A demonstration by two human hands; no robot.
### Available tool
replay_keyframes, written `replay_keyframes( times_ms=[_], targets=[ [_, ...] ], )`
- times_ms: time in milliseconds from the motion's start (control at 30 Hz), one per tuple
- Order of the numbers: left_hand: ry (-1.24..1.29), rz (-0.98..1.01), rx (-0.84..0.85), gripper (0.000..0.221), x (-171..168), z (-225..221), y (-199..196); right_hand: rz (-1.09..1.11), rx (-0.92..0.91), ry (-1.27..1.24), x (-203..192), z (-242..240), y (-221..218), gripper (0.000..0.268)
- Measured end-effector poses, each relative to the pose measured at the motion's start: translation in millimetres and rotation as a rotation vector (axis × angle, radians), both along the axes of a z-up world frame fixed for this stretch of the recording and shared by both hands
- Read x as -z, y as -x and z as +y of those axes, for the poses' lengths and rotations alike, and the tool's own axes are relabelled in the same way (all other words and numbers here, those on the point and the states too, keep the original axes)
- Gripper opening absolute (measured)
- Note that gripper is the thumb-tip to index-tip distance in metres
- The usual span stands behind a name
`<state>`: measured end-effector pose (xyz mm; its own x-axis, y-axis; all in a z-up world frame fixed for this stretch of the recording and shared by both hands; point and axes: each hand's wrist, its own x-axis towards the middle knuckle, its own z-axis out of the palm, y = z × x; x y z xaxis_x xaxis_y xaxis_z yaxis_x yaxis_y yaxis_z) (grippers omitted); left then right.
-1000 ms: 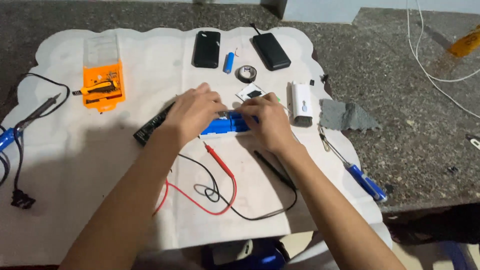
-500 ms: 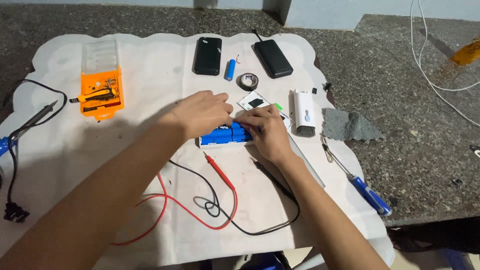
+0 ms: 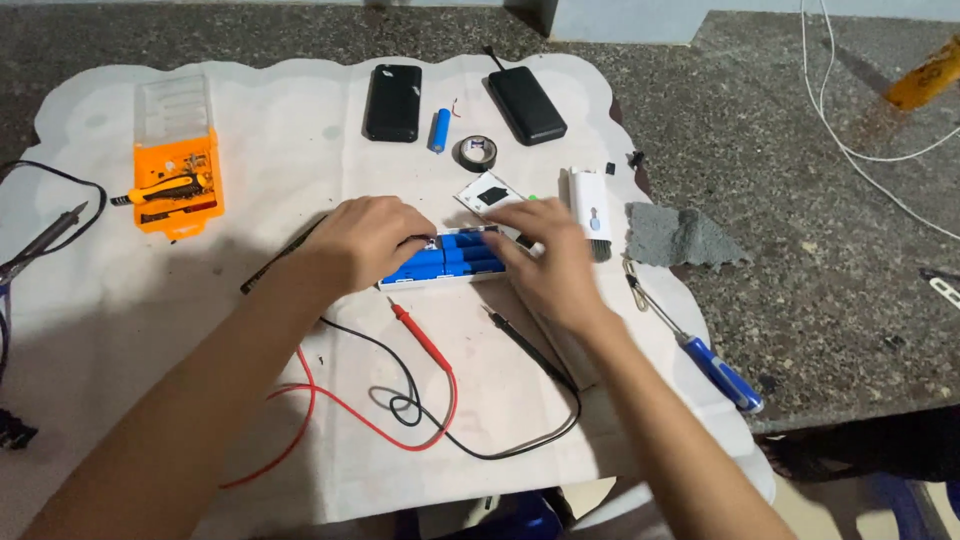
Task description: Testing battery voltage using a multimeter and inspecting a power bank circuit board with a screwdriver.
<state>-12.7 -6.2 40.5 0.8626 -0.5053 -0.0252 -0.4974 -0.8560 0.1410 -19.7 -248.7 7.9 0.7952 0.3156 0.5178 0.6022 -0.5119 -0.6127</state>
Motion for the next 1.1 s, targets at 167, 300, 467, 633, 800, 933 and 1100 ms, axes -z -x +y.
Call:
replay_keyframes(
  times_ms=[167,300,467,633,800,933,1100],
  targets=[
    [0.338,-0.315,0.057,0.016,20,21,40,0.130,-0.014,0.157,-21,-48,76,0.014],
    [0.513,-0.473,-0.161,0.020,53,15,112,0.183,0.263,0.220,3,-112,100,0.028],
    [0.427,-0.512,-0.264,0.039,39,-63,181,-0.011,0.552,0.514,25,-158,129,0.045],
    [0.345,-0.498,-0.318,0.035,42,-79,154,0.197,0.765,0.532,39,-197,141,0.025],
    [0.372,-0.612,-0.675,0.027,47,-71,147,0.494,0.750,0.160,26,-206,153,0.025],
    [0.165,-0.402,-0.837,0.044,69,-83,162,0.421,0.381,-0.330,12,-169,154,0.019],
    [0.172,-0.298,-0.858,0.012,67,-60,165,0.516,0.171,0.063,-26,-91,128,0.027]
  ],
)
